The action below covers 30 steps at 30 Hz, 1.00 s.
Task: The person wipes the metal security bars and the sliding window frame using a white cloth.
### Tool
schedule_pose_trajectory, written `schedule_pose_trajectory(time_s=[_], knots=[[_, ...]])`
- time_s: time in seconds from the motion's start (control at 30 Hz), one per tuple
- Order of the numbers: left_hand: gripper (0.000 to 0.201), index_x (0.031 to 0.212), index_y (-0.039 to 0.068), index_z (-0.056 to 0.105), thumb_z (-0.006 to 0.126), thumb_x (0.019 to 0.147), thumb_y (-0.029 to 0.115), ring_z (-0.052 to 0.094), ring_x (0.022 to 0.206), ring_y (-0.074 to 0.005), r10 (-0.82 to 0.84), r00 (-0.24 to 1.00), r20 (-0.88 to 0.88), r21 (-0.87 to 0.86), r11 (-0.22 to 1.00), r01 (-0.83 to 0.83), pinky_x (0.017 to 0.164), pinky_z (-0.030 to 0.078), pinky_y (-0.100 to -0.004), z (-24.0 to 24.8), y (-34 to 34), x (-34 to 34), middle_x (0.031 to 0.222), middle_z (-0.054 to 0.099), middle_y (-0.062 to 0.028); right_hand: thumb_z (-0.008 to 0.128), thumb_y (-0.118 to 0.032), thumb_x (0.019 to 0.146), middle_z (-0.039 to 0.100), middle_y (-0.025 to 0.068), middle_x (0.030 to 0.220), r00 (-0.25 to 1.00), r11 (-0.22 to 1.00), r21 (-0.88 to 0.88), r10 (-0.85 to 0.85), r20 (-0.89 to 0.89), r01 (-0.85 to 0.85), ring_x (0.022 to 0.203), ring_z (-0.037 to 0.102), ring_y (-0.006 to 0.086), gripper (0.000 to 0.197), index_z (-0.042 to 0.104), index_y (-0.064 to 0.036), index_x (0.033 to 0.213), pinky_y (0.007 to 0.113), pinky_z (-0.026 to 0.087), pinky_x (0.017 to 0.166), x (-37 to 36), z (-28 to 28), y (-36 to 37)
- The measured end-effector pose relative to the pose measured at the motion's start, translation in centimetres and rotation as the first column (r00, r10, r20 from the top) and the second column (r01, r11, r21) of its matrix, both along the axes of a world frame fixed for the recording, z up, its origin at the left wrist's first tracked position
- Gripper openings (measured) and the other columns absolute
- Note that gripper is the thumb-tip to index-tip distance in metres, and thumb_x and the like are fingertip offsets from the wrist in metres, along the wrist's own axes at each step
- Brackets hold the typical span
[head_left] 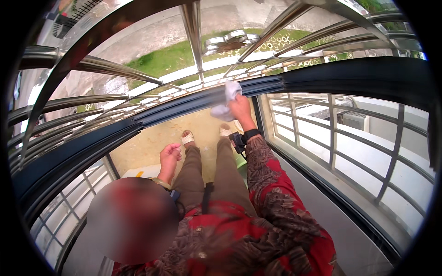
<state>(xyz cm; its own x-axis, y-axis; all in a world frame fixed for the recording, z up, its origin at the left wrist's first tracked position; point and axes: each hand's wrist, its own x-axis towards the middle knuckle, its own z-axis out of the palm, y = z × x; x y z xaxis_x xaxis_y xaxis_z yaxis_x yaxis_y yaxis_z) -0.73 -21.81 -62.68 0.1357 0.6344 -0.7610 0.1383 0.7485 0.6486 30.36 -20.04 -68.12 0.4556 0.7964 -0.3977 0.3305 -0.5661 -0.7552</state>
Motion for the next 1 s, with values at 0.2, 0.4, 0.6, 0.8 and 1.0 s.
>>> schedule_pose_trajectory(time_s=[0.2,0.4,0.6,0.8,1.0], knots=[[0.015,0.093,0.003,0.056,0.051,0.08,0.004,0.05,0.06,-0.0064,-0.043,0.997,0.057,0.052,0.998,0.04,0.055,0.042,-0.0193,0.2,1.5,1.5,0.074,0.055,0.0006,0.046,0.008,0.058,0.054,0.0131,0.108,0.156,0.797,-0.063,-0.194,-0.969,0.6,0.1,0.053,0.0287,0.057,0.045,0.0013,0.114,0.038,0.041,0.09,2.3,0.4,-7.6],[0.014,0.093,0.002,0.057,0.052,0.08,0.004,0.049,0.059,-0.0056,-0.189,0.979,0.081,0.171,0.97,0.173,0.055,0.041,-0.0188,-0.9,3.3,6.9,0.075,0.055,0.0006,0.047,0.007,0.054,0.049,0.0137,0.116,0.028,0.833,-0.054,-0.084,-0.996,0.55,0.107,0.048,0.0291,0.069,0.037,0.0004,0.122,0.037,0.038,0.094,1.7,2.0,-10.1],[0.013,0.09,0.003,0.059,0.053,0.079,0.004,0.048,0.06,-0.0058,-0.338,0.941,-0.006,0.332,0.887,0.321,0.055,0.04,-0.0196,-1.7,6.0,13.3,0.074,0.054,0.0008,0.045,0.006,0.053,0.049,0.014,0.117,-0.004,0.803,-0.067,-0.081,-0.997,0.593,0.108,0.047,0.0292,0.071,0.036,0.0001,0.123,0.037,0.037,0.095,1.9,2.6,-11.1],[0.012,0.082,0.01,0.063,0.062,0.069,0.009,0.051,0.068,-0.0282,-0.386,0.668,-0.636,0.672,0.148,0.726,0.06,0.042,-0.0368,-3.2,9.4,18.4,0.07,0.05,-0.0092,0.044,0.002,0.054,0.048,0.0143,0.119,0.018,0.746,-0.131,-0.189,-0.982,0.653,0.108,0.047,0.0312,0.069,0.037,0.0006,0.123,0.04,0.034,0.097,3.0,1.5,-15.2],[0.013,0.08,0.011,0.063,0.056,0.069,0.008,0.052,0.073,-0.028,-0.397,0.341,-0.852,0.447,-0.214,0.869,0.062,0.044,-0.0374,-6.8,12.0,20.5,0.073,0.05,-0.009,0.045,0.002,0.052,0.047,0.0139,0.12,0.028,0.716,-0.154,-0.236,-0.971,0.681,0.109,0.046,0.03,0.072,0.036,0.0011,0.124,0.038,0.034,0.097,3.6,0.7,-18.6]])
